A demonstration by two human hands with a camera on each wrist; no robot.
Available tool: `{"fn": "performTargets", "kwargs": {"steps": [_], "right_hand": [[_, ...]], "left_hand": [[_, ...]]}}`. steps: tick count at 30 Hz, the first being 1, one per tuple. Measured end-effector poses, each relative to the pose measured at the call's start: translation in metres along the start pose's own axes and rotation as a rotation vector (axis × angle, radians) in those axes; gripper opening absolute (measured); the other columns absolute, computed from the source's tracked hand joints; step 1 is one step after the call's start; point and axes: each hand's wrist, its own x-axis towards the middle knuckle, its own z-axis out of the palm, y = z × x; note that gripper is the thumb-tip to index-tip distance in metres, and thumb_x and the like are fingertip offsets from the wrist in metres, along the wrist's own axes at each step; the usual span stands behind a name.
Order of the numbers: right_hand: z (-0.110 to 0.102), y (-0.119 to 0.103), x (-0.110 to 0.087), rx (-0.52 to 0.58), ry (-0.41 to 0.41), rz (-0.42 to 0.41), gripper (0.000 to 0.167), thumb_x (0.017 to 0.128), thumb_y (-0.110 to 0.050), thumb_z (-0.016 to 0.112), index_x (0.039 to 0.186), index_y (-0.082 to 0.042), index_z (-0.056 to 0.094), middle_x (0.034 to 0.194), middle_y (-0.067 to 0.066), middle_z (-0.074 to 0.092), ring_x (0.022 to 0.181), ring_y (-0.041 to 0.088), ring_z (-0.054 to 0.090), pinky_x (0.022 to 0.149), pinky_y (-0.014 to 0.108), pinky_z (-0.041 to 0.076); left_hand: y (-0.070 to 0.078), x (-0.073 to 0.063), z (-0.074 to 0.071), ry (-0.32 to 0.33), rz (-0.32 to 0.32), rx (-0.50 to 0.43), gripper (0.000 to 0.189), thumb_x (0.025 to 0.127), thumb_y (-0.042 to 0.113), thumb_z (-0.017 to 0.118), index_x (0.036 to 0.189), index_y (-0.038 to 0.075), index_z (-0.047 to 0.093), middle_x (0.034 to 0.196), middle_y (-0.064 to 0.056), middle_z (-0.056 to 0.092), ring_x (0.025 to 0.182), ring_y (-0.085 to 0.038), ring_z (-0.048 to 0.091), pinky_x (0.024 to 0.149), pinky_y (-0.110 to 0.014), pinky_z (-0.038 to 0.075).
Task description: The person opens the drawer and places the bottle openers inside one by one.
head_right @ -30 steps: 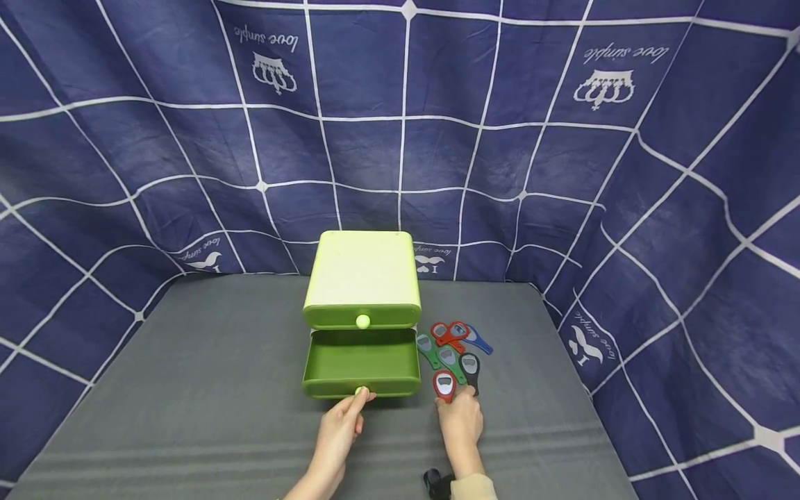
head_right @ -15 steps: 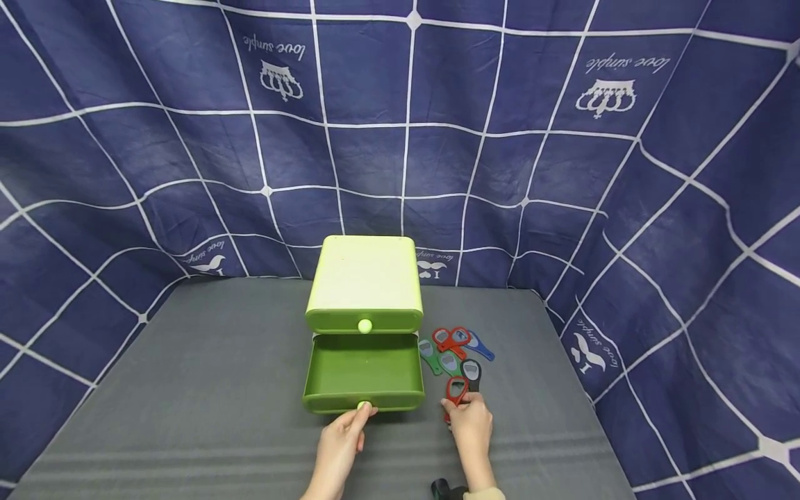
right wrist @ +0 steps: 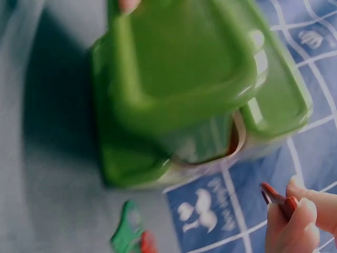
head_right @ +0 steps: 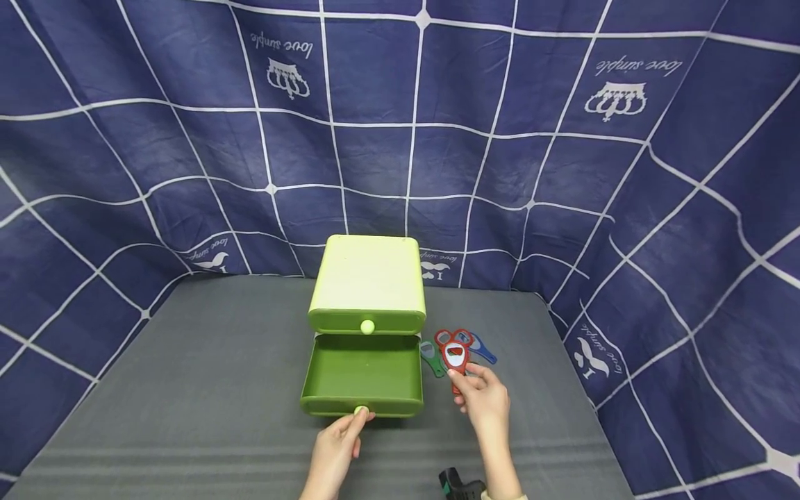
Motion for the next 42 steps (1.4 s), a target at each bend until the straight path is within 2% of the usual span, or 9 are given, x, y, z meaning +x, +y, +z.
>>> {"fn": "performTargets", "kwargs": {"steps": [5,9,17,22,25,31,38,42], "right_hand": [[0.003,-0.018,-0.009,0.084,-0.091,-0.004,0.048,0.086,-0.02,0.078,0.122,0.005,0.059,0.075,-0.003,0.07,0.051,0.006,0.058,0.051,0.021,0.05],[0.013,-0.028,-0.012,0.085,-0.166,-0.02,0.04,0.087,-0.014,0.076,0.119,0.006,0.061,0.076,0.0,0.071,0.052,0.007,0.057,0.051,0.02,0.049],[0.05,-0.038,-0.012,-0.056,-0.312,-0.124,0.032,0.085,-0.014,0.077,0.109,0.004,0.069,0.076,0.008,0.072,0.056,0.012,0.061,0.052,0.025,0.052],[0.078,-0.041,-0.007,-0.166,-0.408,-0.192,0.029,0.086,-0.015,0.076,0.106,0.004,0.069,0.077,0.009,0.073,0.057,0.011,0.063,0.054,0.028,0.055],[0.091,-0.044,-0.004,-0.191,-0.435,-0.212,0.027,0.087,-0.015,0.075,0.104,0.003,0.07,0.077,0.008,0.073,0.056,0.011,0.064,0.056,0.032,0.056],[0.107,-0.05,-0.002,-0.215,-0.473,-0.209,0.024,0.087,-0.015,0.075,0.103,0.002,0.07,0.074,0.007,0.073,0.055,0.01,0.063,0.059,0.036,0.057],[0.108,-0.045,0.0,-0.272,-0.455,-0.212,0.021,0.087,-0.011,0.074,0.103,0.001,0.07,0.08,0.008,0.074,0.06,0.012,0.066,0.057,0.03,0.053],[0.106,-0.04,0.004,-0.344,-0.419,-0.244,0.029,0.085,-0.012,0.076,0.11,0.001,0.07,0.092,0.012,0.074,0.072,0.017,0.069,0.062,0.03,0.052]], "left_hand": [[0.0,-0.001,-0.003,-0.013,-0.011,-0.003,0.038,0.093,0.046,0.063,0.098,0.011,0.077,0.047,0.008,0.044,0.049,-0.005,0.043,0.057,-0.02,0.037],[0.0,-0.005,-0.003,-0.021,-0.025,-0.012,0.036,0.094,0.044,0.063,0.1,0.011,0.077,0.047,0.008,0.044,0.048,-0.005,0.042,0.055,-0.021,0.036],[0.001,-0.011,0.003,-0.04,-0.05,-0.046,0.034,0.093,0.041,0.065,0.101,0.01,0.077,0.048,0.006,0.044,0.048,-0.006,0.043,0.059,-0.021,0.037],[0.0,-0.012,0.006,-0.073,-0.109,-0.015,0.044,0.092,0.049,0.064,0.102,0.009,0.077,0.047,0.007,0.045,0.045,-0.008,0.038,0.049,-0.023,0.032],[-0.002,-0.013,0.006,-0.088,-0.139,-0.008,0.049,0.091,0.053,0.063,0.103,0.007,0.077,0.047,0.007,0.045,0.046,-0.009,0.038,0.049,-0.025,0.031],[-0.003,-0.013,0.005,-0.092,-0.152,0.002,0.05,0.091,0.054,0.062,0.102,0.007,0.076,0.048,0.007,0.046,0.047,-0.01,0.041,0.048,-0.024,0.031],[-0.003,-0.012,0.005,-0.083,-0.151,-0.005,0.048,0.091,0.052,0.063,0.101,0.007,0.076,0.047,0.007,0.045,0.044,-0.009,0.037,0.044,-0.022,0.026],[-0.003,-0.012,0.004,-0.081,-0.15,-0.007,0.048,0.091,0.053,0.063,0.102,0.008,0.076,0.047,0.007,0.045,0.044,-0.009,0.034,0.044,-0.023,0.026]]}}
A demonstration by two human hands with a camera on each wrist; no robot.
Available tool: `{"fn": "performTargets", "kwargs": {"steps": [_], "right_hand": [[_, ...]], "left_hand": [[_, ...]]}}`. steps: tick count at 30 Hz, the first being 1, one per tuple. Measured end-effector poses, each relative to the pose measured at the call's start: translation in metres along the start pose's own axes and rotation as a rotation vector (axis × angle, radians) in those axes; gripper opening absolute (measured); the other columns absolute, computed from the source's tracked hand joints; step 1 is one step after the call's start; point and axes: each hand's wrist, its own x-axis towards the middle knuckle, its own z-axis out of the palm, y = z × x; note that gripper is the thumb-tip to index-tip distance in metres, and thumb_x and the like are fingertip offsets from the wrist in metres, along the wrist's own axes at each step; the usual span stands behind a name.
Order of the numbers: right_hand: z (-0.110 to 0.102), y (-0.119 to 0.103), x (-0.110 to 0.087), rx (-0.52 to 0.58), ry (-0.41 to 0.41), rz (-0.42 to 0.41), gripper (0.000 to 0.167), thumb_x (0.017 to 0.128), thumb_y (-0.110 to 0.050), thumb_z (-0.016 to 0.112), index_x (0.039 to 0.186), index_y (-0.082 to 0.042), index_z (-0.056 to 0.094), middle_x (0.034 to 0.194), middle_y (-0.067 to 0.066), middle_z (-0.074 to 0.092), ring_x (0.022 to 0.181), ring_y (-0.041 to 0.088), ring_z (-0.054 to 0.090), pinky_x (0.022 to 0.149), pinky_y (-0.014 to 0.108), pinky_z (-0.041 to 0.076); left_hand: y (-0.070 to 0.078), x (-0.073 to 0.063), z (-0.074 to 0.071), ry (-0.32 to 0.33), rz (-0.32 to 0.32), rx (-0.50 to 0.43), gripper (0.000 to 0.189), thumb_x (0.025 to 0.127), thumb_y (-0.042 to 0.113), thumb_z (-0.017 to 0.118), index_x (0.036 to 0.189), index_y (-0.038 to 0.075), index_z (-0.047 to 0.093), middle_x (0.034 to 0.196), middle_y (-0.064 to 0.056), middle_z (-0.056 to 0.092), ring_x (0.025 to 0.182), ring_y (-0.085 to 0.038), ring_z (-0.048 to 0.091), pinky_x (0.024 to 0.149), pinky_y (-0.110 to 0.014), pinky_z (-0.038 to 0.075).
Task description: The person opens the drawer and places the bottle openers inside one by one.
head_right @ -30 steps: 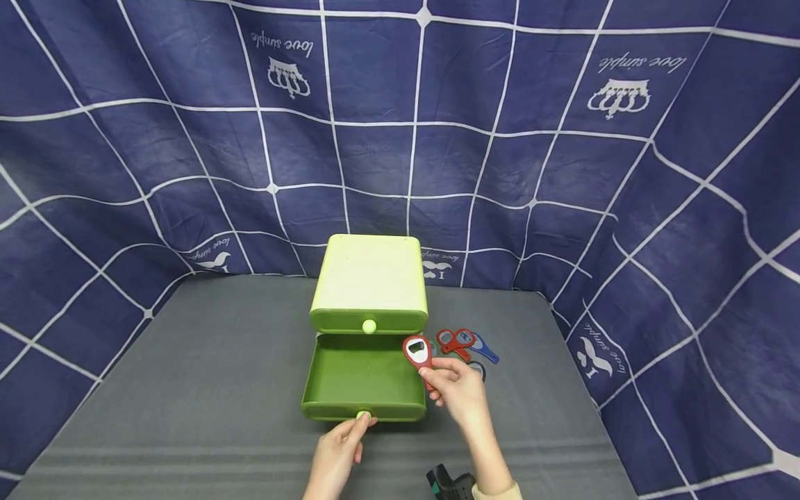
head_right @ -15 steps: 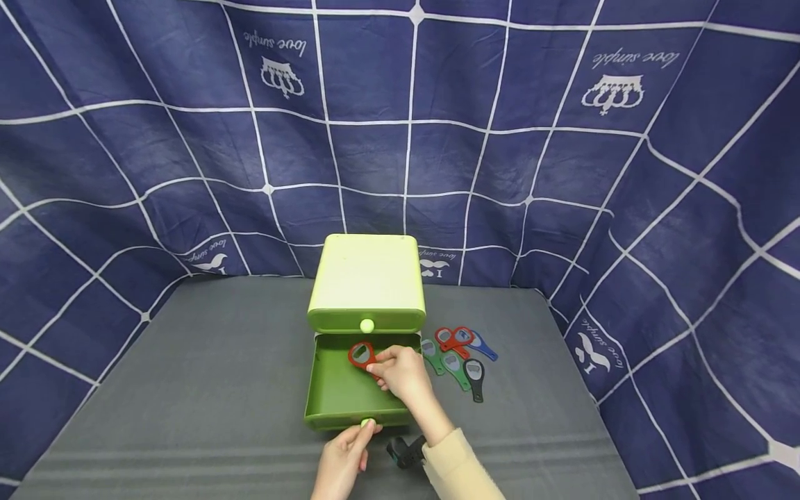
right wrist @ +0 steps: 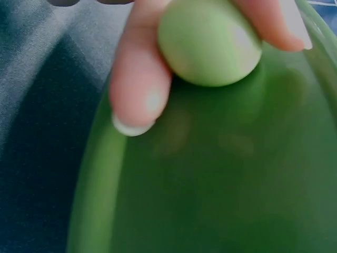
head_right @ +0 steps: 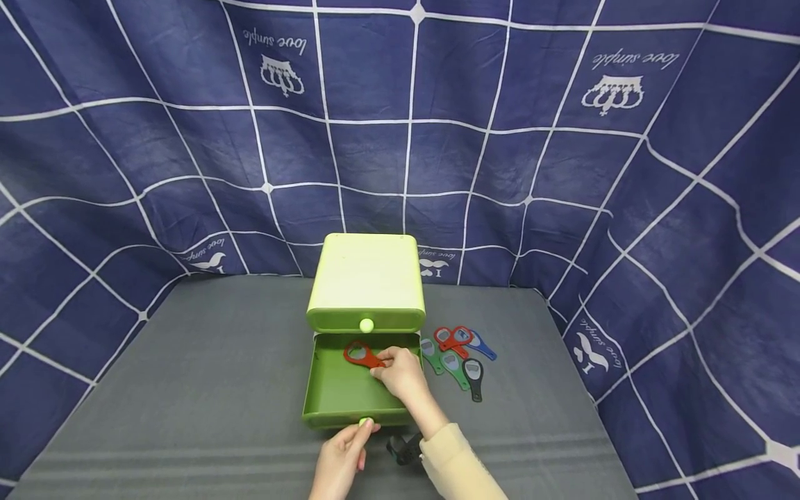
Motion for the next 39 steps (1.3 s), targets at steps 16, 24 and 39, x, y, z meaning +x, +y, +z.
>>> {"fn": "performTargets", "kwargs": {"steps": [16,24,39], "right_hand": [[-0.049,0.004,-0.009,0.297,-0.003,0.007,0.031,0.093,-0.012,0.066,0.117,0.006,0.065,0.106,0.024,0.071,0.089,0.03,0.072,0.079,0.041,0.058],[-0.098,0.057,-0.01,0.326,0.214,0.128,0.035,0.096,-0.013,0.062,0.121,0.011,0.06,0.101,0.02,0.073,0.074,0.008,0.069,0.071,0.029,0.058],[-0.073,0.144,-0.008,-0.166,0.409,0.387,0.037,0.083,-0.02,0.075,0.1,0.009,0.058,0.103,0.031,0.062,0.095,0.047,0.058,0.081,0.055,0.047]], "left_hand": [[-0.002,0.003,-0.005,-0.004,0.093,-0.025,0.036,0.093,0.042,0.065,0.1,0.009,0.077,0.047,0.007,0.044,0.045,-0.005,0.036,0.048,-0.02,0.03],[0.002,0.005,-0.011,-0.032,0.112,-0.005,0.034,0.091,0.038,0.068,0.096,0.006,0.077,0.045,0.008,0.043,0.052,-0.004,0.044,0.062,-0.018,0.037],[0.004,0.007,-0.013,-0.072,0.073,-0.009,0.034,0.091,0.037,0.069,0.097,0.005,0.077,0.051,0.003,0.058,0.045,-0.003,0.039,0.049,-0.02,0.033]]}}
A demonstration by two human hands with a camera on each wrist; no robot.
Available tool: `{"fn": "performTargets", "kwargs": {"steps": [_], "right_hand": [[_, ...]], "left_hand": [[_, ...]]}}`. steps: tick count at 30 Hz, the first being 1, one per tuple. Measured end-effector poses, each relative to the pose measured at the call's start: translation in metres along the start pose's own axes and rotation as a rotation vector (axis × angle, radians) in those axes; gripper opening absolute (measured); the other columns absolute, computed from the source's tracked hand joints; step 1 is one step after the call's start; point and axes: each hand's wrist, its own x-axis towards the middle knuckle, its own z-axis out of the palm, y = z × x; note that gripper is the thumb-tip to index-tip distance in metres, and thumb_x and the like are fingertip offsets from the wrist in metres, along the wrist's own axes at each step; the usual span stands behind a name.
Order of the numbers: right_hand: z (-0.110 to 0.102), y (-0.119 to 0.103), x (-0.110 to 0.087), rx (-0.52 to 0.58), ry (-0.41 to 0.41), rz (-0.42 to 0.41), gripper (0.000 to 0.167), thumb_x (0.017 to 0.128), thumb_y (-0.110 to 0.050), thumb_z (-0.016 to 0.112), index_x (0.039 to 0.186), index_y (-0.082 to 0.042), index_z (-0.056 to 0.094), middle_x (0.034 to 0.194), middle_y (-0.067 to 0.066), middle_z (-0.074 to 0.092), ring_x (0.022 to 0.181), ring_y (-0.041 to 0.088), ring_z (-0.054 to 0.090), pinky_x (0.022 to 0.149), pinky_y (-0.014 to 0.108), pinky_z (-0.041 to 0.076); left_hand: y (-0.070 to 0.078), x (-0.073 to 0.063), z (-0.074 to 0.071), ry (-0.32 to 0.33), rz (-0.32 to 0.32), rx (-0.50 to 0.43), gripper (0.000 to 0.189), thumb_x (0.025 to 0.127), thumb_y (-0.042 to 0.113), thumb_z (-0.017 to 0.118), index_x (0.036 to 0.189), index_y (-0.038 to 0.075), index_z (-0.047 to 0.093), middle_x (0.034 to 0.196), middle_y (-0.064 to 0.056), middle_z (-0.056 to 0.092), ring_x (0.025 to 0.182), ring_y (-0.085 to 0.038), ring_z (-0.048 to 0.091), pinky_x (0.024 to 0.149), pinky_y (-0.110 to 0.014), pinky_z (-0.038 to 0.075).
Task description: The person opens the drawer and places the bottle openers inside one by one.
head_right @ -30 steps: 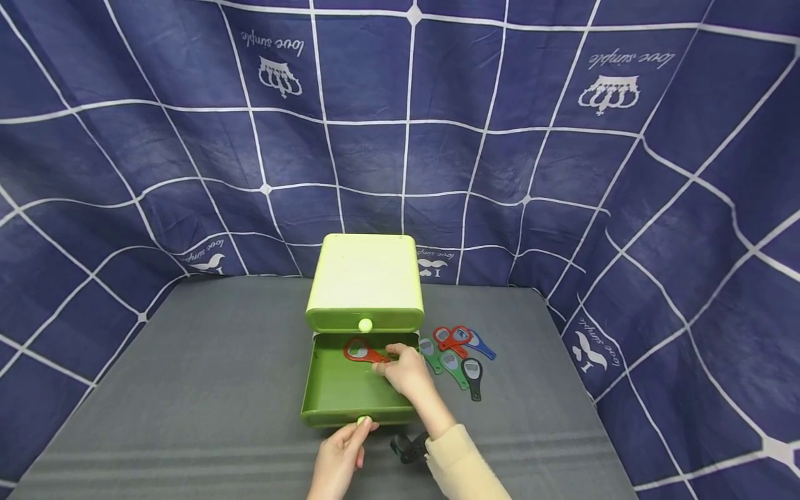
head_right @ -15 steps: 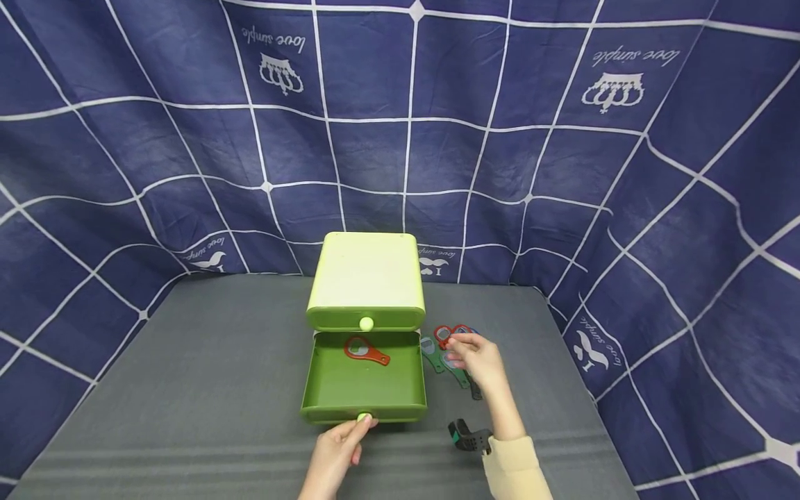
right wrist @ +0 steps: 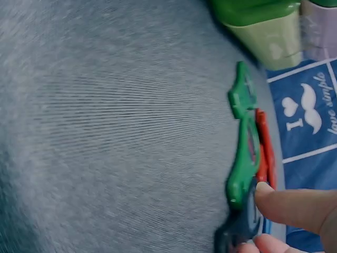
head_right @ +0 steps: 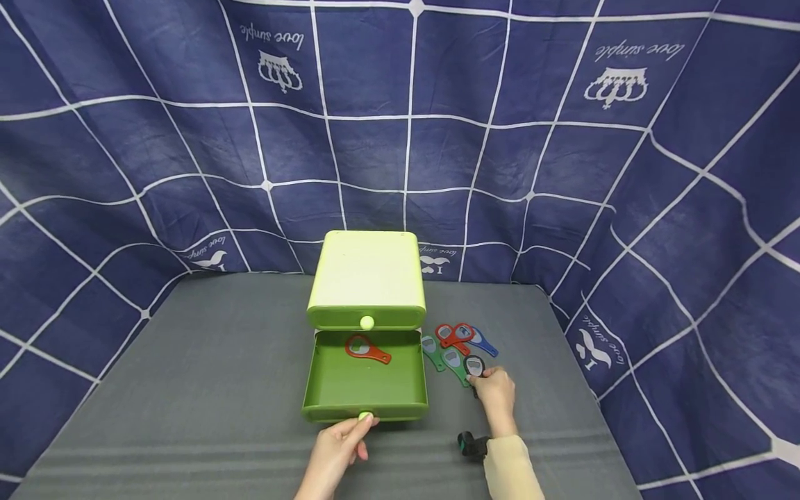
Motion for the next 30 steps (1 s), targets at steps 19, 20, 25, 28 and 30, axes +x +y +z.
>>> {"fn": "performTargets", "kwargs": {"steps": [19,20,25,28,30], "right_hand": [[0.003,0.006,0.0,-0.054,-0.085,0.025,0.028,0.08,-0.017,0.079,0.075,-0.003,0.054,0.068,0.01,0.057,0.058,0.019,0.057,0.053,0.029,0.042],[0.002,0.006,-0.001,-0.036,-0.088,0.025,0.028,0.081,-0.016,0.078,0.074,-0.003,0.054,0.067,0.009,0.057,0.056,0.016,0.057,0.052,0.028,0.043],[-0.001,0.006,-0.004,0.027,-0.104,0.002,0.024,0.081,-0.014,0.077,0.079,0.0,0.057,0.071,0.012,0.062,0.053,0.011,0.061,0.053,0.028,0.047],[-0.008,0.001,-0.007,0.075,-0.121,-0.008,0.024,0.083,-0.016,0.076,0.087,0.003,0.06,0.079,0.015,0.065,0.056,0.011,0.064,0.057,0.03,0.049],[-0.014,-0.006,-0.009,0.143,-0.138,-0.014,0.027,0.085,-0.016,0.075,0.093,0.005,0.061,0.084,0.017,0.066,0.058,0.01,0.065,0.06,0.032,0.053]], "left_hand": [[-0.001,0.002,0.002,-0.004,-0.007,-0.041,0.032,0.094,0.033,0.065,0.106,0.006,0.075,0.058,-0.004,0.064,0.046,-0.004,0.042,0.05,-0.019,0.037],[-0.001,0.002,0.002,-0.003,-0.008,-0.042,0.032,0.094,0.033,0.065,0.106,0.006,0.075,0.058,-0.004,0.064,0.046,-0.004,0.042,0.05,-0.019,0.037],[-0.001,0.001,0.001,-0.005,-0.004,-0.05,0.032,0.094,0.034,0.065,0.107,0.005,0.075,0.058,-0.005,0.065,0.046,-0.004,0.043,0.05,-0.019,0.036],[0.001,0.0,0.001,-0.006,0.005,-0.047,0.033,0.093,0.035,0.066,0.105,0.005,0.075,0.057,-0.004,0.065,0.046,-0.004,0.043,0.05,-0.02,0.036],[0.002,0.0,0.0,-0.007,0.012,-0.044,0.035,0.092,0.037,0.067,0.104,0.005,0.076,0.056,-0.002,0.065,0.047,-0.004,0.043,0.05,-0.02,0.036]]}}
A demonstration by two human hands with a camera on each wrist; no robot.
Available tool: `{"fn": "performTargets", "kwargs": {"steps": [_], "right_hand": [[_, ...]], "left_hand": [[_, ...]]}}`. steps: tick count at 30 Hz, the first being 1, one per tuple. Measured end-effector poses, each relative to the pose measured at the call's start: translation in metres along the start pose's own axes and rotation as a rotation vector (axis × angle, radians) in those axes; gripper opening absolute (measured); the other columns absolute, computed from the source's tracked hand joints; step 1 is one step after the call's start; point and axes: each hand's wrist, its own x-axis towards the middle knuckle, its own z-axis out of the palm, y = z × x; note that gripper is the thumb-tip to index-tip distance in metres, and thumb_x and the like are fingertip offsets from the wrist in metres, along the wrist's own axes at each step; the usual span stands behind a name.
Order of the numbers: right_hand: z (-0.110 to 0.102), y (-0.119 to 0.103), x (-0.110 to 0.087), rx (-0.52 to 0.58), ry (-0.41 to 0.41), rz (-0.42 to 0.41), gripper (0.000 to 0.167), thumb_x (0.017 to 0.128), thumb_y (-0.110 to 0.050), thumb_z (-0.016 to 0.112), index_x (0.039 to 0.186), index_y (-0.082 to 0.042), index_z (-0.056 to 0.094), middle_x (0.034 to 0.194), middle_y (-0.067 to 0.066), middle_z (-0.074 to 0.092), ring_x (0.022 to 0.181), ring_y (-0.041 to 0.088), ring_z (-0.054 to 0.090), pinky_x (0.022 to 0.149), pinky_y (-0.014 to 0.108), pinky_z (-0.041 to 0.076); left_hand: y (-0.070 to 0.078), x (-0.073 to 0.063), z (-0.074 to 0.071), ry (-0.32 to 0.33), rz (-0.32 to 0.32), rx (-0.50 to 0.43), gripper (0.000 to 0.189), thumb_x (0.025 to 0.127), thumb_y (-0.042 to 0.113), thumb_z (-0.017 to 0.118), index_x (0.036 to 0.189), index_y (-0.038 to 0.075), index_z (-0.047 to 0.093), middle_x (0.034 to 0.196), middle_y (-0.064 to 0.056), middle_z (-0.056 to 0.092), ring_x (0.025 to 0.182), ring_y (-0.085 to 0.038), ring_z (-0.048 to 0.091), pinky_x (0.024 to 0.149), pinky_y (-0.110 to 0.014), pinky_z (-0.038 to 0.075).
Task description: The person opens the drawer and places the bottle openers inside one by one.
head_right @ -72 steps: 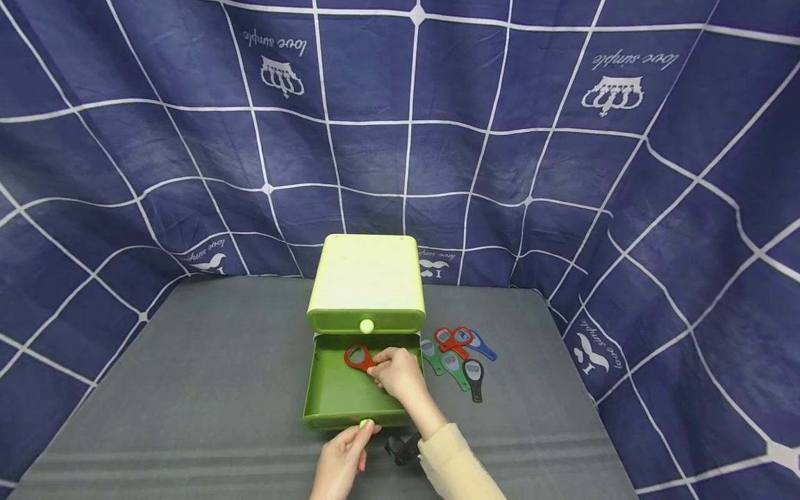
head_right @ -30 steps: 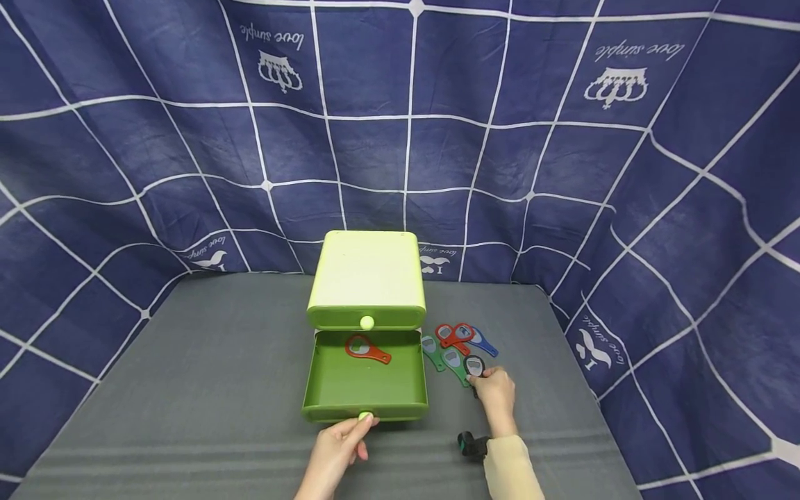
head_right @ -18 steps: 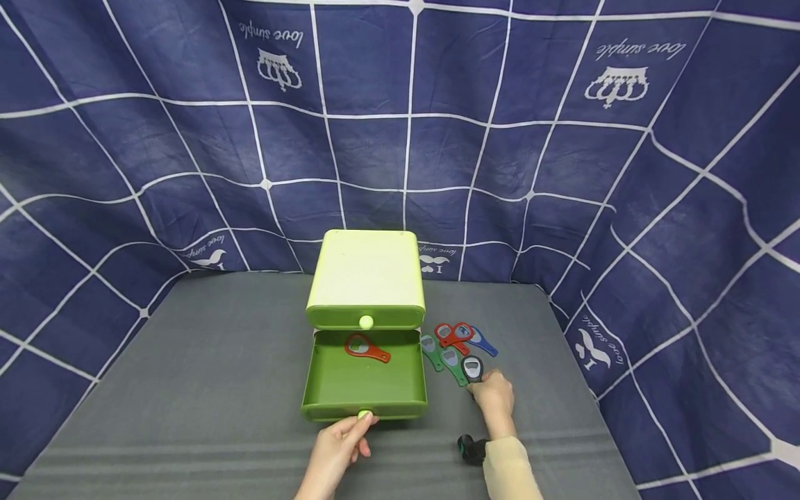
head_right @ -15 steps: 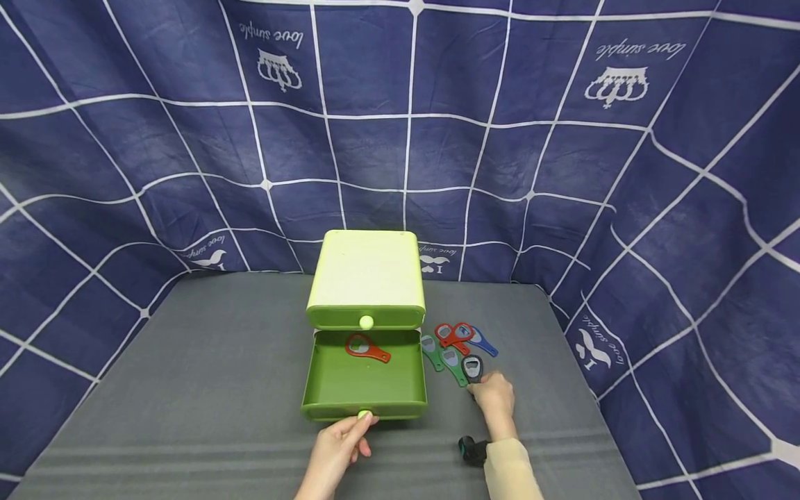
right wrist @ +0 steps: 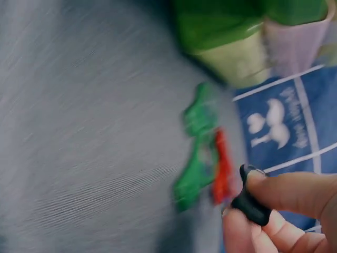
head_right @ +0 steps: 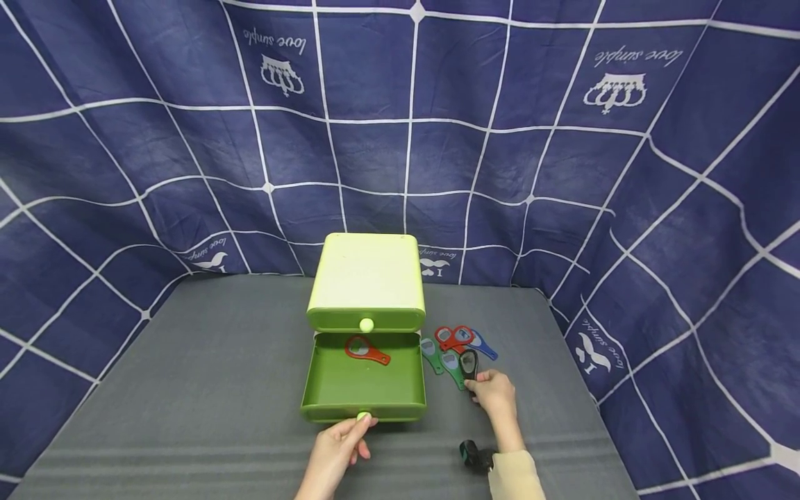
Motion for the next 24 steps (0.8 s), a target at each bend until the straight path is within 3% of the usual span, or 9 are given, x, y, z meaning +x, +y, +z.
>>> {"fn": "performTargets", "kwargs": {"steps": [5,9,17,24], "right_hand": [[-0.014,-0.027,-0.009,0.212,-0.07,-0.059,0.033,0.087,-0.012,0.073,0.105,0.012,0.06,0.088,0.016,0.071,0.061,0.009,0.067,0.067,0.034,0.059],[-0.023,-0.049,-0.02,0.305,-0.129,-0.093,0.035,0.087,-0.01,0.073,0.108,0.014,0.059,0.085,0.011,0.073,0.065,0.009,0.068,0.068,0.031,0.059],[-0.033,-0.071,-0.035,0.371,-0.199,-0.133,0.036,0.088,-0.011,0.073,0.113,0.011,0.059,0.084,0.003,0.071,0.073,0.009,0.069,0.076,0.033,0.059],[-0.034,-0.087,-0.051,0.405,-0.265,-0.242,0.033,0.085,-0.006,0.074,0.11,0.011,0.061,0.082,0.005,0.071,0.073,0.013,0.07,0.07,0.028,0.058]], "left_hand": [[0.001,0.0,-0.001,0.003,0.008,0.007,0.038,0.091,0.04,0.068,0.101,0.004,0.076,0.055,0.0,0.064,0.047,-0.003,0.043,0.05,-0.019,0.036],[0.0,0.0,0.0,0.006,0.019,0.014,0.039,0.09,0.041,0.068,0.099,0.003,0.076,0.056,-0.004,0.065,0.047,-0.004,0.043,0.05,-0.02,0.035],[0.0,0.001,0.0,0.009,0.017,0.016,0.04,0.09,0.041,0.068,0.099,0.003,0.076,0.056,-0.004,0.065,0.047,-0.004,0.043,0.05,-0.02,0.036],[-0.001,0.001,0.0,0.007,0.022,0.021,0.039,0.091,0.041,0.068,0.101,0.004,0.076,0.057,-0.004,0.066,0.047,-0.004,0.044,0.05,-0.02,0.038]]}}
